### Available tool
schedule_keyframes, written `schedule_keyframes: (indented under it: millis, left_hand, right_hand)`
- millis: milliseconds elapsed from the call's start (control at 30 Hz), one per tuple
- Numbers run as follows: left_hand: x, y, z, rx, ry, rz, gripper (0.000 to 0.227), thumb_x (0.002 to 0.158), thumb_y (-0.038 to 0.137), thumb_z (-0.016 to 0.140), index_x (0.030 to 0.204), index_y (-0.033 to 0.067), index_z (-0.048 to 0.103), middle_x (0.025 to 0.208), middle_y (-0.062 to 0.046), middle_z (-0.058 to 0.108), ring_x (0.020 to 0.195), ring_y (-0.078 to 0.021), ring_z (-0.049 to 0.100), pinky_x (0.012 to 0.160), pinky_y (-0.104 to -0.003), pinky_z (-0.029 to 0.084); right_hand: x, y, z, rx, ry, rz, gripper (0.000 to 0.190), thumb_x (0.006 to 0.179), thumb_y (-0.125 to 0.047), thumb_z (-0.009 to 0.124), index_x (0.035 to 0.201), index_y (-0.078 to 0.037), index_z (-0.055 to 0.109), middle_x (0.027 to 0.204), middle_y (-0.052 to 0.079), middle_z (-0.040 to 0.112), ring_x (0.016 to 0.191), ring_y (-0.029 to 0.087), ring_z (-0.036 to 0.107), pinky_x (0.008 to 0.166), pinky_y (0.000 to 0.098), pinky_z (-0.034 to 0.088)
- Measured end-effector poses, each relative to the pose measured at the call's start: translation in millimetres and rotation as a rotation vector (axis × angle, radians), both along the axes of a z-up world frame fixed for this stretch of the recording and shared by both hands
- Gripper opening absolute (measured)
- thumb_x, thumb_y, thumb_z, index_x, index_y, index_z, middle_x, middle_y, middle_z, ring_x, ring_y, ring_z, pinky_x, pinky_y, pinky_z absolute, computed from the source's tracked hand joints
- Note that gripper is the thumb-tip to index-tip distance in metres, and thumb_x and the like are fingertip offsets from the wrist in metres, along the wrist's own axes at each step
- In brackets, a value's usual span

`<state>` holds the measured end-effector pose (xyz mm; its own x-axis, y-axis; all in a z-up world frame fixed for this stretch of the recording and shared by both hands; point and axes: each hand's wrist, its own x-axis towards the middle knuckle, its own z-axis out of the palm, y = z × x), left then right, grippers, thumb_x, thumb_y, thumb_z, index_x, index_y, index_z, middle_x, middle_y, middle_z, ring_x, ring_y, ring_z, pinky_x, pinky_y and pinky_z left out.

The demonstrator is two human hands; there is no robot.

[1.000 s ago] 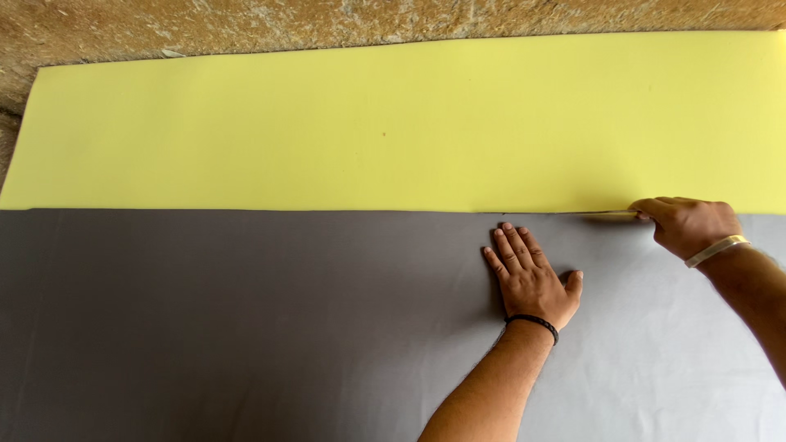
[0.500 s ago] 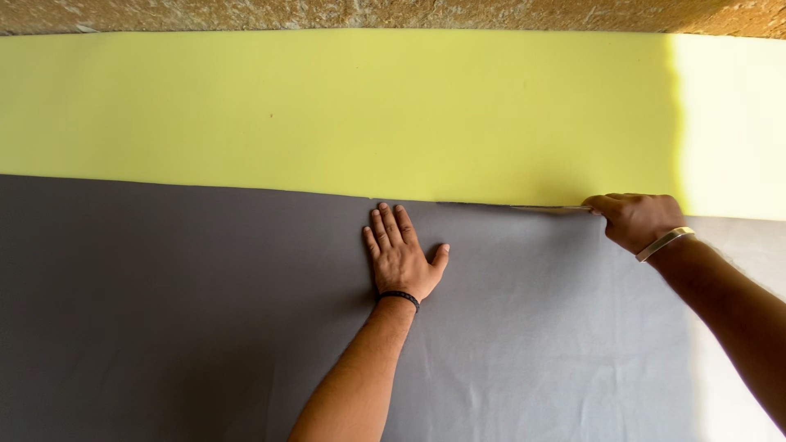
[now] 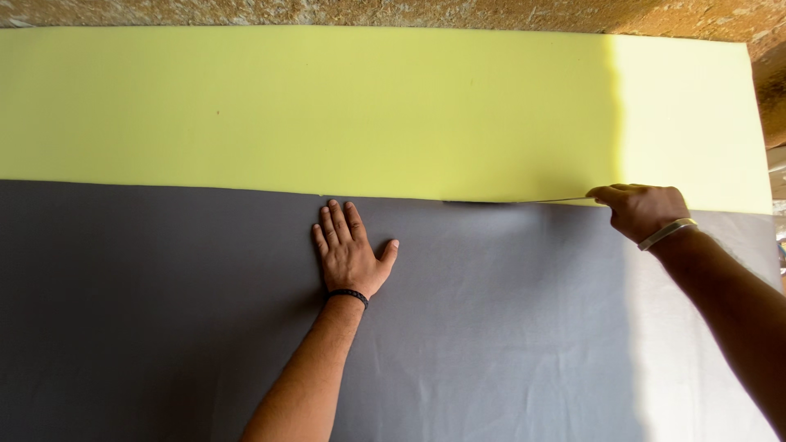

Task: The person sprays adhesive onto a yellow foam sheet, then places and smooths a gray fabric sheet over it. The person repeats the process with another foam and fabric sheet, aligning and pressing the fabric to adhere it to the foam.

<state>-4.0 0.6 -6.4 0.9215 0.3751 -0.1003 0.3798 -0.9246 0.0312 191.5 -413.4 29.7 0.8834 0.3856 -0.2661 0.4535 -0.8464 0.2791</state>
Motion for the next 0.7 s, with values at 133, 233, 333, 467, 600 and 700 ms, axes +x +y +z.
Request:
schedule_keyframes:
  millis: [133,233,333,467,600,700]
  left_hand:
    - [12.1,-39.6,-8.9,0.119,0.016,0.065,0.100,0.095,0.066,0.044,0.159,-0.0061,0.016,0.165,-0.032,0.012,0.155,-0.0435,0.008,0.123,-0.057,0.005]
    - [12.5,-111.1,-19.2,0.030,-0.068,-0.102,0.099,0.096,0.067,0.041,0.156,-0.0082,0.017,0.162,-0.036,0.012,0.152,-0.0476,0.008,0.120,-0.063,0.005]
    - [6.5,-177.3,-21.3,-0.049,-0.035,-0.206,0.100,0.092,0.069,0.041,0.156,-0.0046,0.018,0.161,-0.035,0.012,0.151,-0.0484,0.007,0.119,-0.065,0.004]
    - [32.8,-254.9,-28.7,-0.114,0.001,-0.280,0.099,0.091,0.070,0.041,0.157,-0.0004,0.018,0.158,-0.043,0.010,0.149,-0.0560,0.006,0.118,-0.067,0.003]
    - [78.4,-348.5,-24.1,-0.091,-0.001,-0.426,0.099,0.091,0.071,0.039,0.158,0.0012,0.019,0.156,-0.045,0.013,0.148,-0.0595,0.007,0.118,-0.068,0.004]
    - [100.2,-408.8,-26.7,-0.051,0.073,-0.414,0.100,0.092,0.070,0.040,0.158,-0.0025,0.019,0.158,-0.044,0.014,0.149,-0.0590,0.008,0.118,-0.068,0.003]
  right_hand:
    - [9.7,-10.8,-36.5,-0.049,0.090,0.025,0.041,0.105,-0.019,0.048,0.137,-0.041,0.061,0.111,-0.011,0.077,0.074,0.010,0.075,0.061,0.0278,0.060]
    - [21.8,-38.3,-67.5,0.053,0.022,0.073,0.041,0.105,-0.017,0.048,0.135,-0.040,0.063,0.116,-0.014,0.077,0.080,0.009,0.075,0.062,0.0287,0.062]
    - [37.9,-121.6,-62.6,0.118,-0.081,0.084,0.037,0.098,-0.039,0.058,0.134,-0.042,0.064,0.116,-0.013,0.077,0.089,0.011,0.076,0.076,0.0309,0.063]
    - [60.2,-183.3,-66.5,-0.026,-0.048,0.014,0.036,0.098,-0.047,0.059,0.133,-0.044,0.064,0.114,-0.009,0.077,0.087,0.012,0.076,0.076,0.0305,0.064]
    - [71.2,-193.3,-88.2,-0.128,0.048,0.047,0.040,0.102,-0.048,0.058,0.141,-0.039,0.061,0.101,-0.003,0.080,0.079,0.013,0.076,0.073,0.0296,0.063]
    - [79.0,-230.7,-96.7,-0.142,0.117,0.009,0.043,0.105,-0.042,0.054,0.148,-0.041,0.056,0.091,-0.001,0.079,0.069,0.012,0.072,0.064,0.0289,0.063]
